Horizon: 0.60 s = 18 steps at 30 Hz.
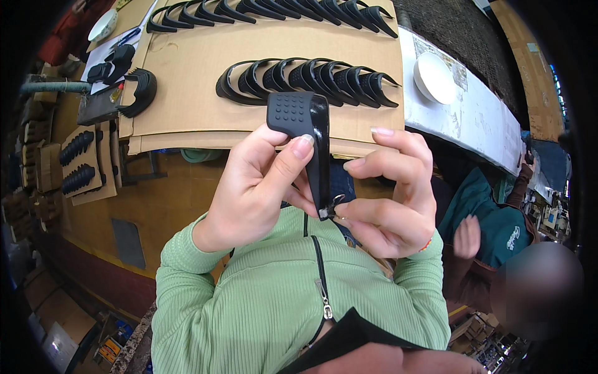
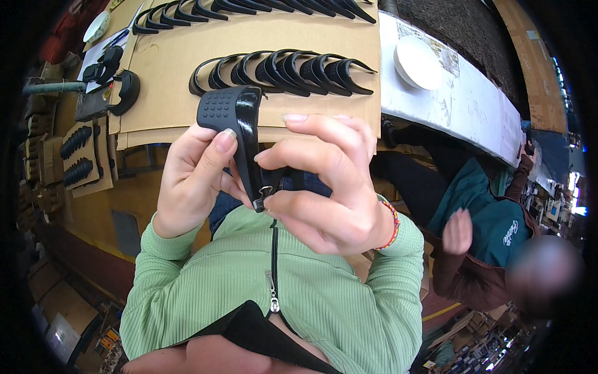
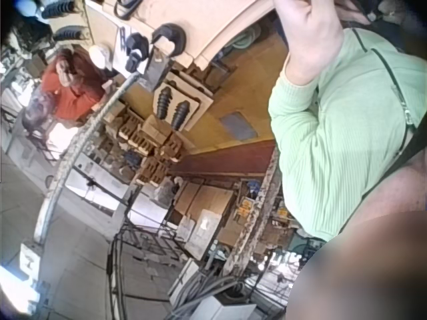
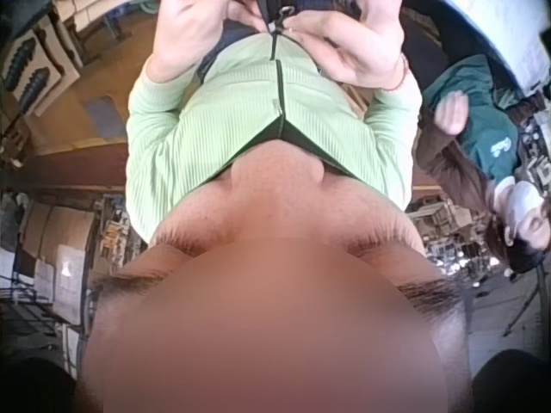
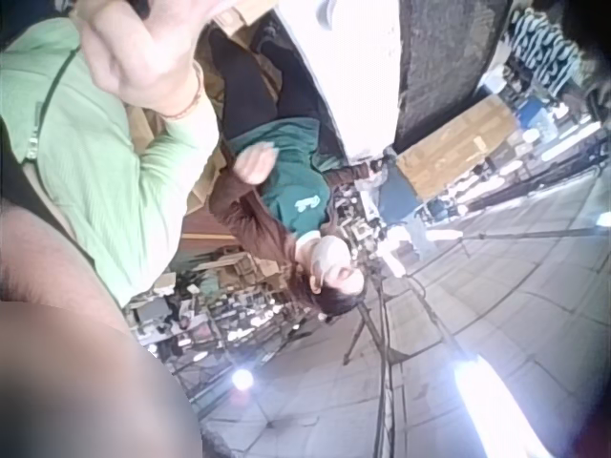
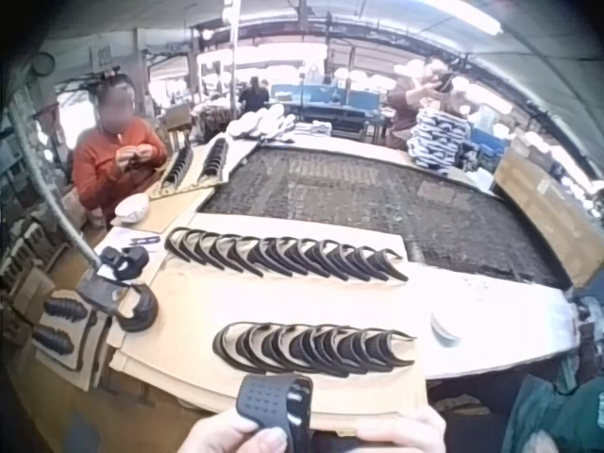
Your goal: The person repeatedly picks up black curved plastic parts from a cardboard sheet, applies a white substance to a small area on the back using a small tool, and places them back in a row. The process is repeated for multiple parts.
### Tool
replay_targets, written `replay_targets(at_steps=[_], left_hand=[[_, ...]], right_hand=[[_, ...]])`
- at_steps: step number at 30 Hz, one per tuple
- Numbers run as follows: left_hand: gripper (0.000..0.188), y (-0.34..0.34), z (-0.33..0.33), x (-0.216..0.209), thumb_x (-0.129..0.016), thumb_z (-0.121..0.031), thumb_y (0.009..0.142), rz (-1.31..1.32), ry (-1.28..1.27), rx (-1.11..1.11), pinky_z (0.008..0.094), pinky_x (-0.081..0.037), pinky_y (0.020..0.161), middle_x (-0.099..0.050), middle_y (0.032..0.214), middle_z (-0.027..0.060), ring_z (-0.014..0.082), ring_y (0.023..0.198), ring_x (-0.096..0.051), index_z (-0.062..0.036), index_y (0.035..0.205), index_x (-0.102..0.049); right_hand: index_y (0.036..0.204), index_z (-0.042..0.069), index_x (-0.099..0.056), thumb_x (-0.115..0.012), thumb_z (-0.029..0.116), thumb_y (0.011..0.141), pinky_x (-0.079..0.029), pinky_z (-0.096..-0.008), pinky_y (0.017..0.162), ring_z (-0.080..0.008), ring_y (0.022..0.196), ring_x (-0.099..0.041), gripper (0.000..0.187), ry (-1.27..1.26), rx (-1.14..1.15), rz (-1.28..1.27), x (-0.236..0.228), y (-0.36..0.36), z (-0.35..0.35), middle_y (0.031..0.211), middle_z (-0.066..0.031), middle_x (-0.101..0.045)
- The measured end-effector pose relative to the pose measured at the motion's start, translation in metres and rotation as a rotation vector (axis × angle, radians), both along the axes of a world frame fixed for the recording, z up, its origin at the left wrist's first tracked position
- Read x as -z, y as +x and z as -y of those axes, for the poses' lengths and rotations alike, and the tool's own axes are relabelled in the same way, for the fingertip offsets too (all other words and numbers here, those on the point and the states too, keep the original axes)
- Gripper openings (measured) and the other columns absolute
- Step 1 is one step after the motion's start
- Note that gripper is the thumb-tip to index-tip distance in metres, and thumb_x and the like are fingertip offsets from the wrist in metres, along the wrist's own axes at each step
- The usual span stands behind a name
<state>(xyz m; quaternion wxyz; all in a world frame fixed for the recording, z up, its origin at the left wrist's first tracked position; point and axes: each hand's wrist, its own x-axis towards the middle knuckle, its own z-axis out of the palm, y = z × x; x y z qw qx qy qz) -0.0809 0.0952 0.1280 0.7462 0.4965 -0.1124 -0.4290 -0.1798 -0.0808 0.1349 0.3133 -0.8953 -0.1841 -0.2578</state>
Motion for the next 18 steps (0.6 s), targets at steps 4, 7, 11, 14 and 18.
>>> replay_targets(at_steps=[4,7,11,14,18], left_hand=[[0.024,0.003,-0.002,0.001,-0.047,-0.021,0.099,0.016,0.019,-0.028,0.0237,-0.055,0.053,-0.063,0.084,0.0073,0.0121,0.064,-0.064,0.0006,0.109,-0.049],[0.023,0.007,-0.004,0.004,-0.047,-0.019,0.099,0.034,-0.056,-0.025,0.0247,-0.054,0.055,-0.062,0.084,0.0071,0.0124,0.065,-0.063,0.001,0.11,-0.049],[0.023,0.011,-0.004,0.013,-0.046,-0.015,0.098,0.028,-0.193,0.043,0.0256,-0.055,0.058,-0.062,0.085,0.0076,0.013,0.065,-0.063,0.0015,0.113,-0.049],[0.024,0.011,-0.003,0.02,-0.046,-0.015,0.098,-0.037,-0.292,0.084,0.026,-0.055,0.058,-0.062,0.087,0.0082,0.0132,0.066,-0.064,0.0026,0.115,-0.049],[0.026,0.012,-0.005,0.028,-0.046,-0.015,0.097,-0.1,-0.386,0.139,0.0264,-0.055,0.059,-0.063,0.09,0.0093,0.0139,0.069,-0.065,0.0034,0.117,-0.048]], right_hand=[[0.07,0.018,-0.068,-0.075,0.018,0.055,-0.036,-0.0498,0.09,-0.0352,0.113,-0.047,0.017,-0.038,-0.05,-0.024,-0.002,-0.003,-0.001,0.102,-0.0089,-0.06],[0.069,0.01,-0.067,-0.073,0.014,0.057,-0.037,-0.0439,0.086,-0.0307,0.102,-0.054,0.014,0.125,-0.147,-0.035,0.002,0.002,0.002,0.103,-0.0118,-0.062],[0.082,0.004,-0.07,-0.075,-0.005,0.063,-0.046,-0.0284,0.068,-0.0199,0.082,-0.056,0.022,0.526,0.05,0.027,0.009,0.007,0.008,0.089,-0.0097,-0.055],[0.089,-0.001,-0.068,-0.073,-0.006,0.072,-0.042,-0.0205,0.062,-0.0114,0.071,-0.053,0.019,0.855,0.185,0.103,0.024,0.022,0.004,0.086,-0.0081,-0.056],[0.089,-0.001,-0.068,-0.073,-0.006,0.072,-0.041,-0.0203,0.057,-0.0104,0.067,-0.052,0.018,0.744,0.171,0.11,0.028,0.033,0.0,0.082,-0.0071,-0.058]])
